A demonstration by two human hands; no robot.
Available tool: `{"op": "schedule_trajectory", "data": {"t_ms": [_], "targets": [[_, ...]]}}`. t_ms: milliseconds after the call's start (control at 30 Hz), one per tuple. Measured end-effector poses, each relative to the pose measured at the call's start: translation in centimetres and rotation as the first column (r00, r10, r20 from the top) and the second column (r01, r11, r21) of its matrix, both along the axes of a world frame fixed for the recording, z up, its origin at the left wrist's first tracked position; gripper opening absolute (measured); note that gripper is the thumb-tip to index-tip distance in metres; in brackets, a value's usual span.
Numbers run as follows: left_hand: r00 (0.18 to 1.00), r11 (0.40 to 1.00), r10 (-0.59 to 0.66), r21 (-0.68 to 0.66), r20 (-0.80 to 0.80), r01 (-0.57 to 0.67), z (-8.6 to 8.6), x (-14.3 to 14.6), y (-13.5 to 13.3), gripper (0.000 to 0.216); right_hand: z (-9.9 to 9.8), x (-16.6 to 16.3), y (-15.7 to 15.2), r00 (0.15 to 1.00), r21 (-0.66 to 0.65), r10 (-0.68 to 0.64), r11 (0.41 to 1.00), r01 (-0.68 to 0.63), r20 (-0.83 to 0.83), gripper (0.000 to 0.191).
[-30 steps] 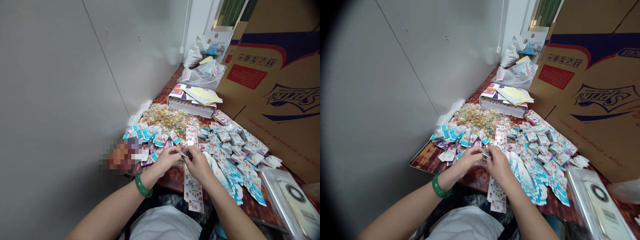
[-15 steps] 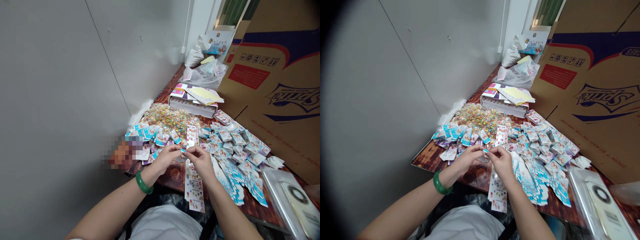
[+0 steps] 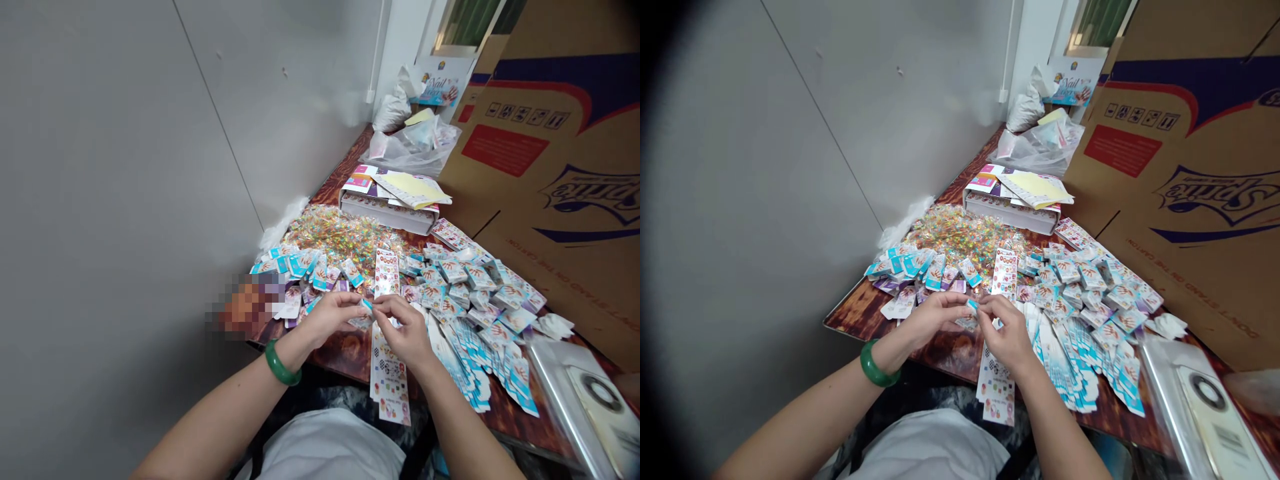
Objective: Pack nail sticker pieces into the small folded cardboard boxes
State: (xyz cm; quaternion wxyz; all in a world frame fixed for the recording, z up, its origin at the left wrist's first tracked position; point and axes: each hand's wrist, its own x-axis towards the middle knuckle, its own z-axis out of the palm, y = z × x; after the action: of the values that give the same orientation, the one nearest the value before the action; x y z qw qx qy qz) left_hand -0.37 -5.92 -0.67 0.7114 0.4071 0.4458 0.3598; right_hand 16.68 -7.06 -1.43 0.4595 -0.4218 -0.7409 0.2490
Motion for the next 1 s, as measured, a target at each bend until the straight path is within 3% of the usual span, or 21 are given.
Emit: {"op": "schedule_trajectory", "data": {"t_ms": [100,233,367,567,700,800,900,1000], "targets": [[0.997,0.999,-0.029,0.022,-0.073,0.03,0.0,0.0,0.0,0.033,-0.2,0.1,-0.3,1.0,0.003,-0.006,1.0,0.006,0.01,0.009],[0.987,0.991,-0.114,0.053,-0.111,0.12,0.5,0.0,0.2,0.037,-0.6,0.2,-0.3,1.0,-0.034,0.023,0.999,-0.023,-0.019,0.027],[0.993,0.997,-0.068,0.036,-0.094,0.071,0.7,0.1,0.1,0.039,-1.3,0.3,-0.2,0.992,-0.081,0.052,0.995,-0.062,-0.114,0.027],[1.0,0.998,0.015,-0.056,-0.02,-0.016,-1.1,1.0,-0.5,0.038,-3.0,-0.5,-0.7,0.99,-0.228,-0.057,0.973,0.027,-0.128,0.021],[1.0,0.994,-0.002,-0.108,-0.022,-0.001,-2.2,1.1,-0.3,0.039,-2.7,0.3,0.2,0.993,-0.259,-0.088,0.964,0.065,-0.076,0.019],[0.993,0.996,-0.016,-0.086,-0.117,0.006,-2.8,1.0,0.0,0.041,-1.1,3.0,2.4,0.969,-0.241,-0.239,0.946,0.218,-0.063,0.02],[0.986,0.998,-0.027,-0.068,-0.163,0.016,-3.3,1.2,0.2,0.037,0.4,6.6,5.2,0.907,-0.269,-0.422,0.874,0.405,-0.006,0.032],[0.991,0.995,-0.019,-0.103,-0.134,0.005,-3.6,2.1,0.4,0.034,1.1,9.1,7.6,0.869,-0.194,-0.475,0.848,0.494,0.137,0.035]]}}
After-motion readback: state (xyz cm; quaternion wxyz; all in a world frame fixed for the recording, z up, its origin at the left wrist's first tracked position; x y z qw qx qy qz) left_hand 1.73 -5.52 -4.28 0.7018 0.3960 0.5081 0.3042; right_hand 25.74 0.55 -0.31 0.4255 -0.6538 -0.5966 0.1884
